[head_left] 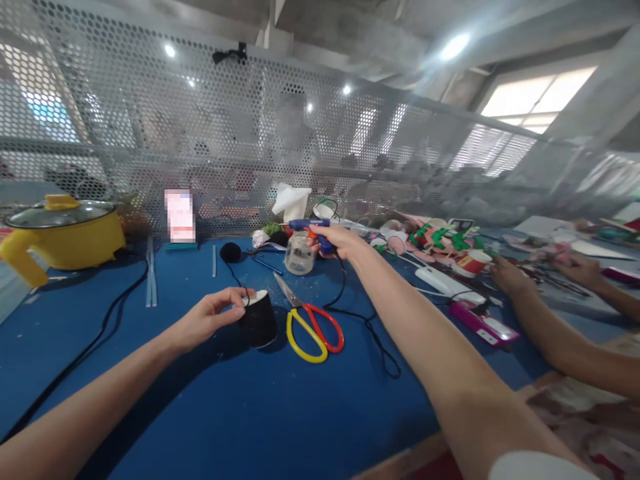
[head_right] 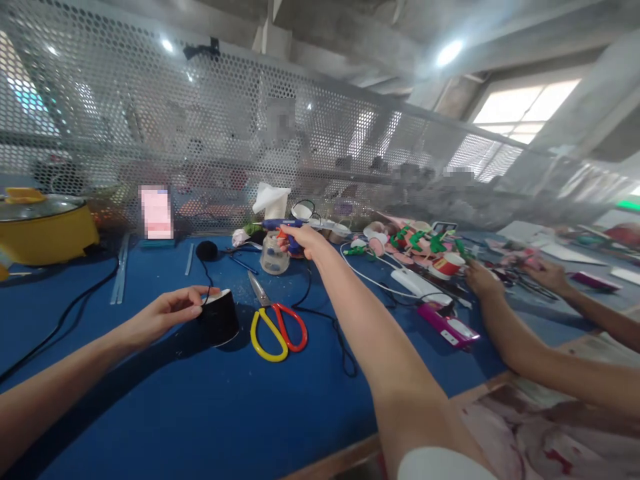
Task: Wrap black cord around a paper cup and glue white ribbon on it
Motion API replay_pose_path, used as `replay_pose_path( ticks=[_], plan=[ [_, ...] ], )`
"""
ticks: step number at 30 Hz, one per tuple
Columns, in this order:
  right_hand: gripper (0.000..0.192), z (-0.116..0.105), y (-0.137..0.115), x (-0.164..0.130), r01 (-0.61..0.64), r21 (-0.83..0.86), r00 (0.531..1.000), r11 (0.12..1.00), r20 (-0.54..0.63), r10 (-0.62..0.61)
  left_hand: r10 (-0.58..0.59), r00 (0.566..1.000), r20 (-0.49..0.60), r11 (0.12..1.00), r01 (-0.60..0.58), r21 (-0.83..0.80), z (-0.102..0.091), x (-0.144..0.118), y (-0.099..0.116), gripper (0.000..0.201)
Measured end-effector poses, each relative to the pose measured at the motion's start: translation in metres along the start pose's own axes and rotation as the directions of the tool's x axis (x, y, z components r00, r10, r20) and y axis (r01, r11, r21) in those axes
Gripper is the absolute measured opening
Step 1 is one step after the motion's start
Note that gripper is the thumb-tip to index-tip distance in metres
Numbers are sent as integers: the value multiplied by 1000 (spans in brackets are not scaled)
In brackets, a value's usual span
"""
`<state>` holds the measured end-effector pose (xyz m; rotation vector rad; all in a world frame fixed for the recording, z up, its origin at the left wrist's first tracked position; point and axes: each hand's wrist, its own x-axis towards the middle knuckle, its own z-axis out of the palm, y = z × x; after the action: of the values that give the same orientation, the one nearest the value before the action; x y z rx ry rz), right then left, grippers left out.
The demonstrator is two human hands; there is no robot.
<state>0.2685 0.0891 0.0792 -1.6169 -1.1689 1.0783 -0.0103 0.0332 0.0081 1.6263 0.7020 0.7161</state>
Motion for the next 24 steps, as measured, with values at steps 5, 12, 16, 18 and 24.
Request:
replay_pose_path(
  ticks=[5, 12, 16, 18, 24],
  plan=[
    [41, 1, 3, 11, -56, -203, 998, 977, 4, 58, 18, 1000, 11, 1000, -19, 6, 0, -1, 0, 24],
    [36, -4, -1, -15, 111, -493, 951, 863, -199, -236, 10, 1000, 8, 1000, -10, 20, 3, -1, 4, 27],
    [25, 22, 0, -52, 380, -549, 855, 744, -100, -510, 7, 1000, 23, 999, -8, 40, 4, -1, 7, 26],
    [26, 42, 3, -66, 695, -425, 706, 580, 251, -662, 14, 1000, 27, 999, -15, 45, 5, -1, 8, 24],
    [51, 85, 12, -64, 613, -281, 720, 738, 584, -375, 64, 997, 51, 988, -70, 135, 5, -1, 9, 19]
  ],
)
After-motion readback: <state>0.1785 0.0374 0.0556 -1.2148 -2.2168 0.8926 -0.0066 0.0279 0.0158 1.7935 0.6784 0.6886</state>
